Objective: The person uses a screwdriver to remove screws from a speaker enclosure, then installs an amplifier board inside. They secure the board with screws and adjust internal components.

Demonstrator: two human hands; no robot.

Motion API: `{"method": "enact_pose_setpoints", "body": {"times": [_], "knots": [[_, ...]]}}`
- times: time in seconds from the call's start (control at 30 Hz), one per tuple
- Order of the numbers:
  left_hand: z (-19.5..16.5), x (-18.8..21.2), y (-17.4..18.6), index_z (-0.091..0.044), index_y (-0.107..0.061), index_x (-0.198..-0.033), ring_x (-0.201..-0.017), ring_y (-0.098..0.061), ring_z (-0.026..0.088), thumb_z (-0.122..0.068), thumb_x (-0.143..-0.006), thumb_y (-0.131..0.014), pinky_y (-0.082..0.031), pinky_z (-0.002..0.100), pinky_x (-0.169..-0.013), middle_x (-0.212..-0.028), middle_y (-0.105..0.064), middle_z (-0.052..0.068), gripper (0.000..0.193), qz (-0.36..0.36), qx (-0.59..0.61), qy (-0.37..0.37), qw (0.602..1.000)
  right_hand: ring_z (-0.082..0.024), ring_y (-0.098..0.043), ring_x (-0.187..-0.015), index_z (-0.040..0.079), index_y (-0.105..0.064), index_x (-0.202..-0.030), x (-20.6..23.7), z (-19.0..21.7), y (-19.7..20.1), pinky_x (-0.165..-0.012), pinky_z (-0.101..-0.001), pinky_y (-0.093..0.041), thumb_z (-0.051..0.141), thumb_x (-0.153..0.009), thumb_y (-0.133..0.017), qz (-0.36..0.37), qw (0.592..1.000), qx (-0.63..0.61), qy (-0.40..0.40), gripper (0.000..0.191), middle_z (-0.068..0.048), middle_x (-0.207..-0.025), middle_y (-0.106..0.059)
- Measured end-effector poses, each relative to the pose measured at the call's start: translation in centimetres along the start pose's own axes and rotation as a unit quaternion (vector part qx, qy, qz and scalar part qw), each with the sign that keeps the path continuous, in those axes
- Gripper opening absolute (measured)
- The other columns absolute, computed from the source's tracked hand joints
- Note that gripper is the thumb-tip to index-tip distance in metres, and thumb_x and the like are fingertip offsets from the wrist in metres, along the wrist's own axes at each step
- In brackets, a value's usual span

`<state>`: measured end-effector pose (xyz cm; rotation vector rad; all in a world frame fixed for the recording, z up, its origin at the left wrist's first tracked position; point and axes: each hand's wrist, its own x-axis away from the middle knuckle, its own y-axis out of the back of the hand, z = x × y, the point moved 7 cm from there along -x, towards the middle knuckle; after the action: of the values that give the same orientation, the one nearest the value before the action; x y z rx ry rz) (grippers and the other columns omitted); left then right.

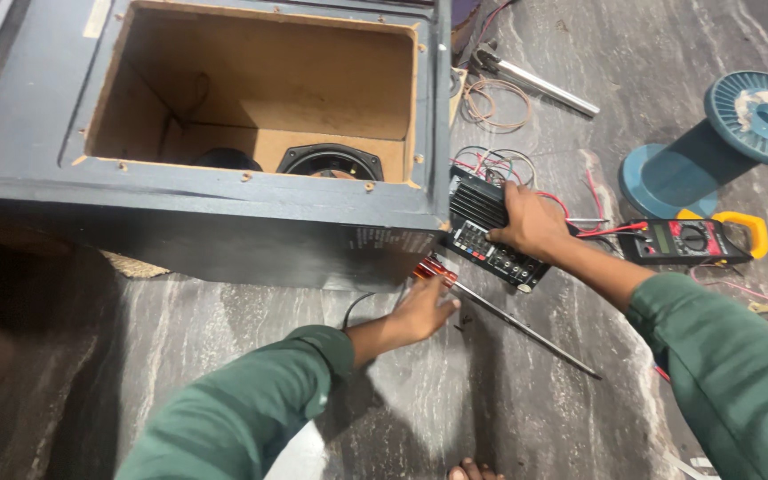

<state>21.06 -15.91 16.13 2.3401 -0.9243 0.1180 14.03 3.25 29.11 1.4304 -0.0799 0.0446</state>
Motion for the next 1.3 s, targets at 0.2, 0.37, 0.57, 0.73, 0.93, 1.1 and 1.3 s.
{"method": "enact_pose_setpoints", "body": {"times": [0.2, 0.37, 0.57, 0.73, 0.93, 1.1, 1.3], "knots": [[-0.4, -0.7, -1.5, -0.003, -0.029, -0.157, -0.144, -0.039, 0.042, -0.04, -0.097, -0.059, -0.034, 0.045, -0.116, -0.154, -0.037, 0.028, 0.077, 0.018, -0.009, -0.031, 0.999, -0.046, -0.065, -0.104, -0.005, -0.051, -0.117, 0.5, 0.4, 0.5, -0.088, -0.0528, -0.053, 0.035, -0.065, -0.091, -0.032, 0.999, 0.008, 0.009, 0.076, -0.026, -0.114, -0.065], [-0.6, -0.6, -1.3, -0.007, -0.032, -0.156, -0.145, -0.037, 0.041, -0.038, -0.094, -0.062, -0.033, 0.044, -0.117, -0.155, -0.038, 0.025, 0.075, 0.004, -0.004, -0.045, 0.999, -0.046, -0.067, -0.099, -0.005, -0.055, -0.111, 0.6, 1.6, 3.2, -0.084, -0.0531, -0.055, 0.031, -0.062, -0.091, -0.05, 0.997, 0.057, 0.018, 0.071, -0.025, -0.111, -0.067], [-1.0, 0.4, -0.5, -0.014, -0.038, -0.154, -0.133, -0.048, 0.049, -0.034, -0.094, -0.059, -0.041, 0.046, -0.113, -0.154, -0.028, 0.029, 0.067, 0.014, -0.006, -0.014, 1.0, -0.044, -0.069, -0.096, -0.003, -0.06, -0.108, -0.2, -0.2, 8.0, -0.084, -0.052, -0.055, 0.033, -0.064, -0.091, -0.13, 0.986, 0.095, -0.028, 0.065, -0.024, -0.108, -0.069], [-4.3, 0.5, 2.3, -0.005, -0.05, -0.142, -0.131, -0.05, 0.054, -0.027, -0.093, -0.061, -0.042, 0.05, -0.112, -0.16, -0.021, 0.033, 0.055, -0.088, -0.057, -0.123, 0.987, -0.045, -0.067, -0.097, -0.003, -0.059, -0.115, -1.0, -5.3, 11.1, -0.084, -0.0536, -0.053, 0.036, -0.064, -0.094, -0.222, 0.961, -0.007, -0.167, 0.073, -0.026, -0.107, -0.069], [-5.0, 0.0, 3.3, -0.006, -0.03, -0.155, -0.128, -0.048, 0.057, -0.027, -0.086, -0.063, -0.042, 0.051, -0.11, -0.159, -0.012, 0.037, 0.079, -0.061, -0.026, -0.032, 0.997, -0.039, -0.068, -0.104, 0.0, -0.055, -0.126, 0.1, -10.8, 14.1, -0.091, -0.0494, -0.053, 0.028, -0.073, -0.094, -0.398, 0.888, -0.179, -0.143, 0.071, -0.021, -0.114, -0.069], [-7.6, 0.3, 4.9, 0.007, 0.001, -0.161, -0.147, -0.022, 0.059, -0.027, -0.094, -0.061, -0.025, 0.051, -0.124, -0.161, -0.001, 0.043, 0.098, -0.176, -0.033, -0.111, 0.978, -0.025, -0.07, -0.099, 0.004, -0.047, -0.122, 0.4, -10.6, 15.4, -0.087, -0.0424, -0.064, 0.007, -0.072, -0.077, -0.415, 0.648, -0.639, 0.003, 0.058, -0.01, -0.111, -0.065], [-13.2, 0.6, 7.5, 0.004, 0.005, -0.16, -0.157, -0.001, 0.051, -0.024, -0.097, -0.06, -0.006, 0.053, -0.126, -0.166, -0.001, 0.037, 0.095, -0.24, -0.004, -0.236, 0.942, -0.029, -0.075, -0.087, 0.002, -0.067, -0.098, -1.0, -6.6, 19.1, -0.088, -0.046, -0.067, 0.015, -0.075, -0.066, -0.249, 0.477, -0.842, 0.039, 0.026, -0.012, -0.095, -0.074]]}}
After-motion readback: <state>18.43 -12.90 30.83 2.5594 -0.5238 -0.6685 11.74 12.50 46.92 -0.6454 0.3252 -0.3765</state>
